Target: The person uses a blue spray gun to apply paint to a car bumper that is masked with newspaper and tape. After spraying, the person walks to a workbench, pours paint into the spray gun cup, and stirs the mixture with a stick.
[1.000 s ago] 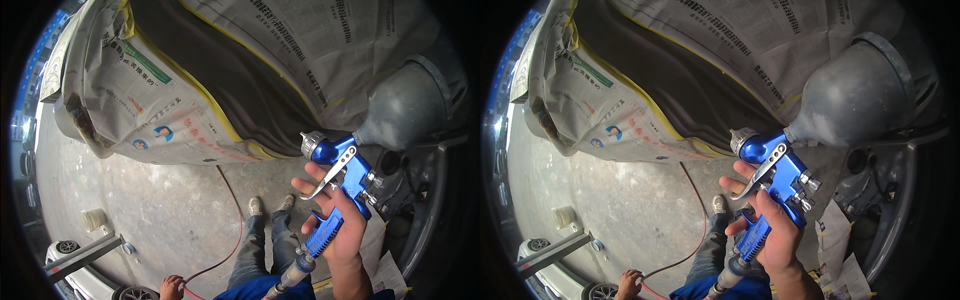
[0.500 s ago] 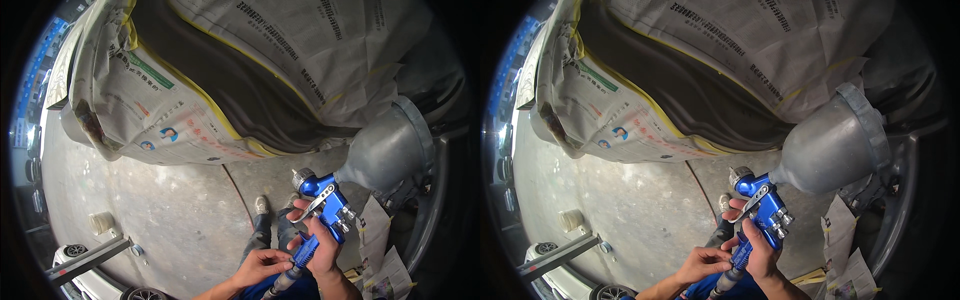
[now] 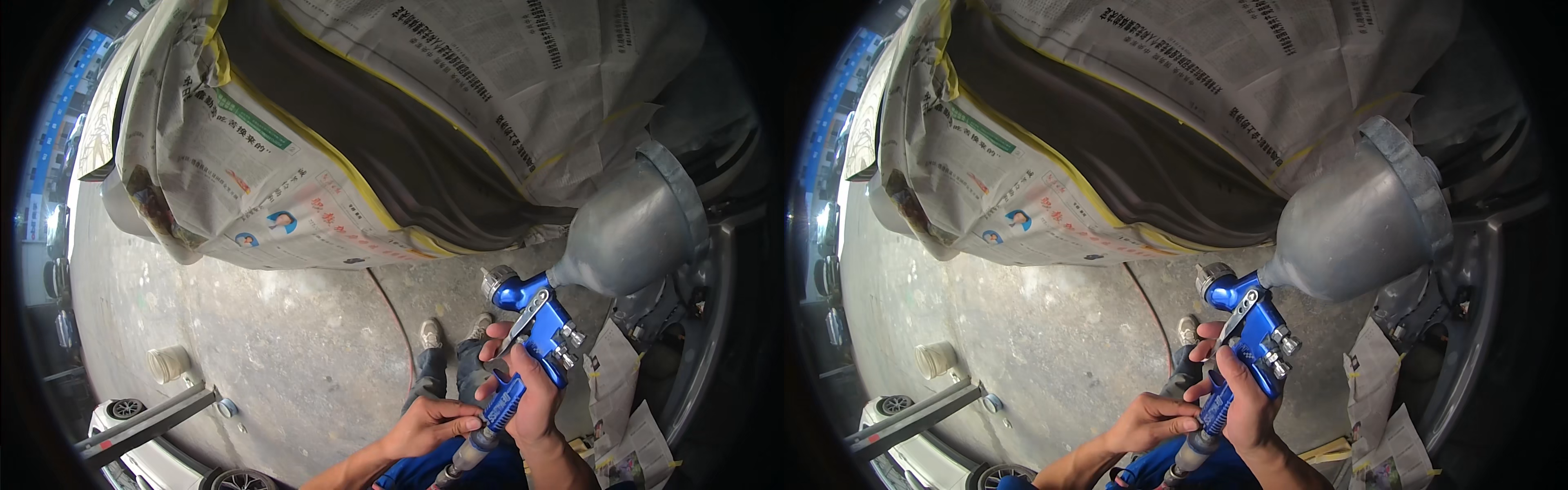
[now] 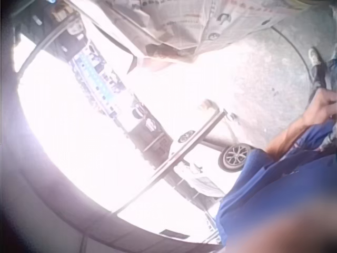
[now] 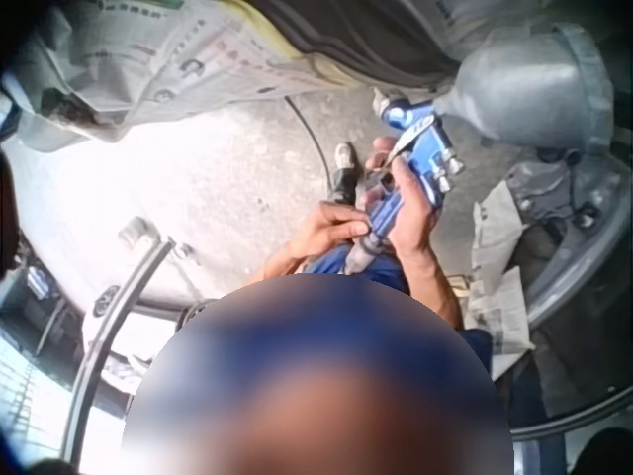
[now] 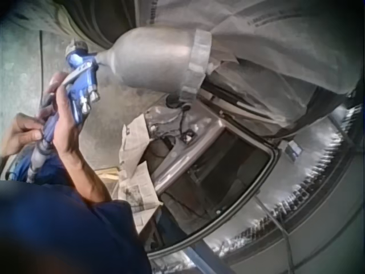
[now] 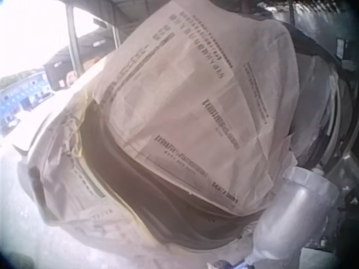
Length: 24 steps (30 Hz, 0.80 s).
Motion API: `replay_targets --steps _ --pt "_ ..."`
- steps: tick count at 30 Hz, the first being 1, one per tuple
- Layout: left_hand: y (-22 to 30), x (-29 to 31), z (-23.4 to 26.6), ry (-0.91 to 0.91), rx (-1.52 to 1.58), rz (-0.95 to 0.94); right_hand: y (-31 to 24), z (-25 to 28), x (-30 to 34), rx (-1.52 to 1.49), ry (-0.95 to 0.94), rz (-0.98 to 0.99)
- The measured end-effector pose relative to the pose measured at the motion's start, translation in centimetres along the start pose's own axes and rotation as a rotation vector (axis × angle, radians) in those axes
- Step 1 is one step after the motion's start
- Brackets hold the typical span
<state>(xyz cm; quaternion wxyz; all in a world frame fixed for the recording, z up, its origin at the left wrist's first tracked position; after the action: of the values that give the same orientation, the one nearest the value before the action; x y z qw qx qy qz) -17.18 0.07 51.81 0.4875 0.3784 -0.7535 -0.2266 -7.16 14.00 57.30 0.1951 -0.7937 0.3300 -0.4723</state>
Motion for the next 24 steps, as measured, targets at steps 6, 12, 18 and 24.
replay_targets --steps 6,12,18,24 --pt "-0.4 1.7 -0.6 0.04 0.293 -0.008 -0.2 -0.7 -0.3 0.046 0.003 0.029" --pt "-0.9 1.1 -1.1 0.071 0.196 0.011 0.1 -1.1 0.2 0.051 -0.019 -0.039" --pt "0.0 0.8 -0.8 0.043 0.045 -0.107 0.2 -0.6 0.4 0.051 -0.036 -0.015" --pt "-2.5 1.9 -0.6 -0.055 0.215 -0.041 0.0 0.0 0.4 0.055 -0.029 -0.023"
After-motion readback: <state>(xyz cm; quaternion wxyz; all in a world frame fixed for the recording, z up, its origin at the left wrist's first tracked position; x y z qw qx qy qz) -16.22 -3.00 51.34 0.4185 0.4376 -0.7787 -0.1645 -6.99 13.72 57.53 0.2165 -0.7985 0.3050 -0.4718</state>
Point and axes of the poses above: each hand's wrist, its own x-axis away from the middle knuckle, its own z-axis out of the back of the hand, y = z × x, the point moved 1 cm from there along -x, towards the middle knuckle, and after that the axes turned 9 degrees about -x, right-handed, at the moved point
